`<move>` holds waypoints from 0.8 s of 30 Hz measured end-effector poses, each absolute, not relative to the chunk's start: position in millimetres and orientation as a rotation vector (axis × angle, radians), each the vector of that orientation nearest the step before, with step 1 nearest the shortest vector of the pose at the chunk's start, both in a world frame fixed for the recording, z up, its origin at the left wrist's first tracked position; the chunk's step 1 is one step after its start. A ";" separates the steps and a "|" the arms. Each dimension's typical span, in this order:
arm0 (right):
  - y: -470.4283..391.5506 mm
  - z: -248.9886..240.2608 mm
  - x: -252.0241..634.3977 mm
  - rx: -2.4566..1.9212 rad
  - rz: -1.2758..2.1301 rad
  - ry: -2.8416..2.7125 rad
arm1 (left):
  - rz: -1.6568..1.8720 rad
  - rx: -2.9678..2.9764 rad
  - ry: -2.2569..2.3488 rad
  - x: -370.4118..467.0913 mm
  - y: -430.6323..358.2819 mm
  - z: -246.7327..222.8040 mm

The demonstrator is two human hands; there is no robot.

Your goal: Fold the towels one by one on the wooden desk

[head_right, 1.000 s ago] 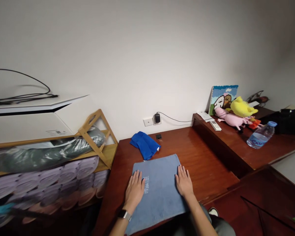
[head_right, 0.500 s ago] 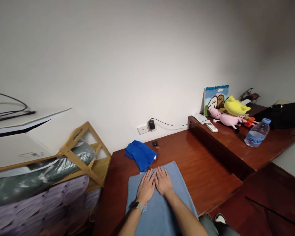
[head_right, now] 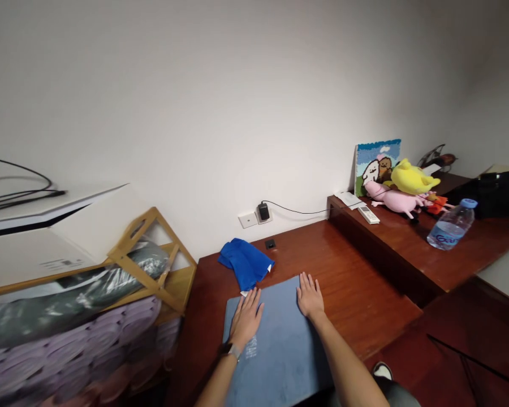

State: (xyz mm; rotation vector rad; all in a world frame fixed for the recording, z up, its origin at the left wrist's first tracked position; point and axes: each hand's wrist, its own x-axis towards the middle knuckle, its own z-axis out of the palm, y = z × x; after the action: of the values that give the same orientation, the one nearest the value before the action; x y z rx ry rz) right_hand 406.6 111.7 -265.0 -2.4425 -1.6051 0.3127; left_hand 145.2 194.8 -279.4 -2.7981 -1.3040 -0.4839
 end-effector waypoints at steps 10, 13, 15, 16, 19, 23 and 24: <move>76.9 -265.7 320.5 -2.070 -0.003 -1.827 | -0.768 -2.778 -1.210 158.3 129.3 -271.9; 64.3 -275.6 311.5 -2.092 0.086 -1.862 | -0.595 -2.775 -1.334 156.5 126.2 -278.7; 56.6 -278.0 323.2 -2.145 0.139 -1.847 | -0.487 -2.771 -1.396 143.5 131.5 -283.9; 52.8 -277.8 333.2 -2.182 0.156 -1.829 | -0.451 -2.764 -1.421 133.9 135.2 -286.2; 41.3 -271.7 370.5 -2.348 0.218 -1.718 | -0.412 -2.699 -1.517 100.9 146.7 -289.6; 32.4 -254.5 402.1 -2.470 0.336 -1.642 | -0.388 -2.648 -1.606 74.9 153.6 -280.5; 31.6 -249.7 402.3 -2.474 0.348 -1.645 | -0.394 -2.644 -1.606 74.7 152.3 -276.1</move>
State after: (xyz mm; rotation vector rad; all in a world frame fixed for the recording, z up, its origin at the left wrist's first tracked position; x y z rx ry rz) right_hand 402.3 31.6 -249.7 -2.4737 -1.6452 0.3480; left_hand 74.7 152.3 -276.1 -2.6436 -1.6061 -0.3939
